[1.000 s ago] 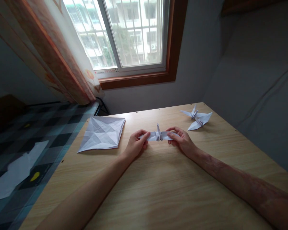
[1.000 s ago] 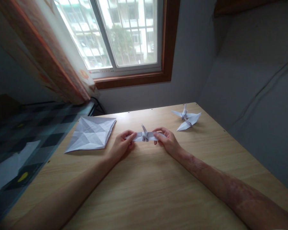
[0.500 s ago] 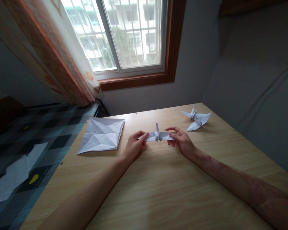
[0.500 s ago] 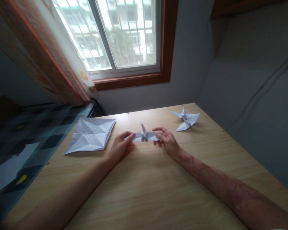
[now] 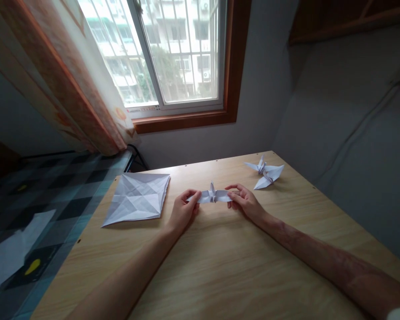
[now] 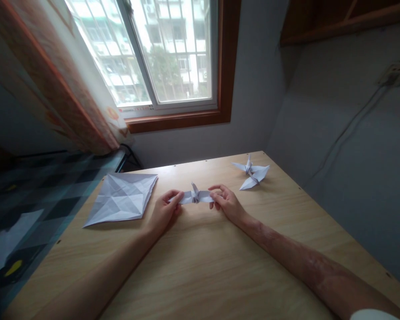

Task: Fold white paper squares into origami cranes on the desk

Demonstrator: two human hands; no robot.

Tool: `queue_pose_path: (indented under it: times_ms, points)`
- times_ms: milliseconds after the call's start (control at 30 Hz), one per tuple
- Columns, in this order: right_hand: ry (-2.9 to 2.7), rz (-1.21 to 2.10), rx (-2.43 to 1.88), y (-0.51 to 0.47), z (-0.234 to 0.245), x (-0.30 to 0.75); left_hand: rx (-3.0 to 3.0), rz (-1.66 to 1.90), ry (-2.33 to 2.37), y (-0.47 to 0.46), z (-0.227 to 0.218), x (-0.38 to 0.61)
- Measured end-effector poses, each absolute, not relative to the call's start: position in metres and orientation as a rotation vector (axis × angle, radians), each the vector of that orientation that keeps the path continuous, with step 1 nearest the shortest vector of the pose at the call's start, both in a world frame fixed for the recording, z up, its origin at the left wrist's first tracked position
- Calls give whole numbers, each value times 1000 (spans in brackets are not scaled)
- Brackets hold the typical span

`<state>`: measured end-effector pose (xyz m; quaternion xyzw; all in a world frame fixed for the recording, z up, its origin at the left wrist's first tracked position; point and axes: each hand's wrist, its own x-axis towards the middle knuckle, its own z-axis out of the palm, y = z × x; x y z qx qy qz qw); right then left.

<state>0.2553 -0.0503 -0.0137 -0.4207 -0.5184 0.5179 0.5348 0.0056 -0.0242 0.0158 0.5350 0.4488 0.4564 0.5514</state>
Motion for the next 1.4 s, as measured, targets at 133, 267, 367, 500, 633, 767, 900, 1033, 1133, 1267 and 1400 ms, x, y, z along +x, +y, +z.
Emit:
queue_pose_path:
  times_ms: [133,267,367,500,633,767,900,1033,1133,1267,1400]
  points:
    - [-1291,1316,-1024,-46,-14,266,1219,1133,1000,-20,12,6]
    - [-1138,1284,-1139,-46,-11,287,1252,1157,916,-17,8,8]
    - [-949,1160,-1255,-49,-7,304,1295,1149,889,-17,7,8]
    - [-799,1111,-1366,-61,-3,320,1352,1129,867,-18,4,8]
    - [-876,1063,-1403,-77,-6,326,1423,1103,881,-18,2,8]
    - [-1033,936,-1327,-90,-13,327,1540,1078,926,-21,4,8]
    - [-1227,824,-1308,-98,-18,327,1682,1046,985,-25,7,6]
    - [-1499,737,-1368,-100,-18,324,1894,978,1008,-29,7,5]
    - [-1718,625,-1340,-96,-14,318,2216,904,1007,-33,8,6]
    - [-2139,430,-1125,-87,-8,306,2517,755,944,-34,11,5]
    - [-2306,328,-1093,-79,-6,296,2622,676,1013,-30,19,-10]
